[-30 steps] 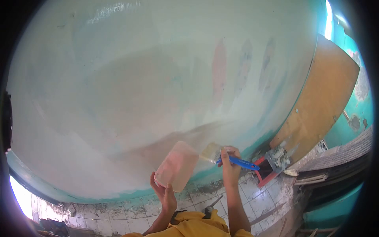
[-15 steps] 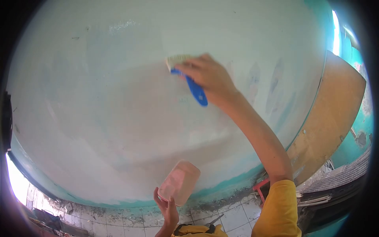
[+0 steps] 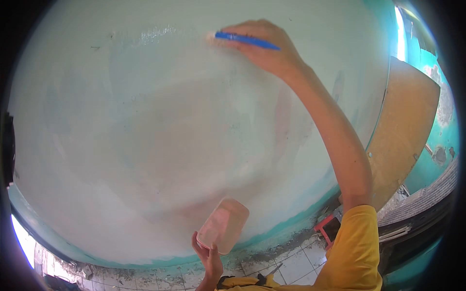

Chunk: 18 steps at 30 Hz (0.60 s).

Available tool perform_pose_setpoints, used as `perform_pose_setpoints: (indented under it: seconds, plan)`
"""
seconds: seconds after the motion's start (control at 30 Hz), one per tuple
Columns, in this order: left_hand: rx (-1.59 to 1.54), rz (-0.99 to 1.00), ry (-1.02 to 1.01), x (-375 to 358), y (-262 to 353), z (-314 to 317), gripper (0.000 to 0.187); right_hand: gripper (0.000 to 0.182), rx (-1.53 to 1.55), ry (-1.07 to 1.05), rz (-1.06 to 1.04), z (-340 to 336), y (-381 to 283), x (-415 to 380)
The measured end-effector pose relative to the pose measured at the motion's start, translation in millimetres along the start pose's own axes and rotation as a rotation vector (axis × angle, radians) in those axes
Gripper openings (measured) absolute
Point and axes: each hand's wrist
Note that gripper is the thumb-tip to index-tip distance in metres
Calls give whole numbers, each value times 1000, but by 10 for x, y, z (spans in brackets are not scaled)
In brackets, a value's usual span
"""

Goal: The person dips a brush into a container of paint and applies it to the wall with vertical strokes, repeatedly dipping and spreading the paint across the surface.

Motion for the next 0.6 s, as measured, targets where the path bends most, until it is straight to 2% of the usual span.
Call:
perform_pose_setpoints:
  seconds: [0.03, 0.1, 0.23, 0.3, 0.33, 0.4, 0.47, 0.5, 0.53, 0.6]
  plan:
    - [-14, -7, -13, -2, 13, -27, 99, 18, -29, 140, 24, -45, -31, 69]
    - [-8, -21, -15, 5, 1, -101, 100, 22, -97, 146, -49, 8, -159, -41]
    - [-9, -63, -9, 7, 35, -213, 100, 24, 79, -124, -50, 414, -661, -1030]
    - [-3, -64, -15, 30, 46, -265, 100, 23, 235, -297, 58, 429, -1016, -1356]
    - [4, -64, -17, 24, 49, -292, 100, 23, 236, -299, 63, 410, -1019, -1396]
    - [6, -60, -25, 42, 57, -318, 99, 22, 443, -410, 181, 366, -1016, -1414]
    - [7, -57, -34, 51, 54, -336, 99, 23, 329, -361, 127, 294, -763, -1116]
    - [12, -62, -30, 60, 48, -343, 100, 28, 307, -545, 260, 202, -624, -770]
    - [16, -66, -25, 67, 46, -341, 100, 30, 248, -501, 224, 169, -385, -578]
    - [6, -56, -40, 64, 60, -334, 100, 29, 10, -203, 89, 83, -9, -253]
Point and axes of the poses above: each hand's wrist, its own x-axis towards the middle knuckle, its own z-axis out of the palm, y = z × x, and after that the axes turned 13 degrees about -z, right-handed
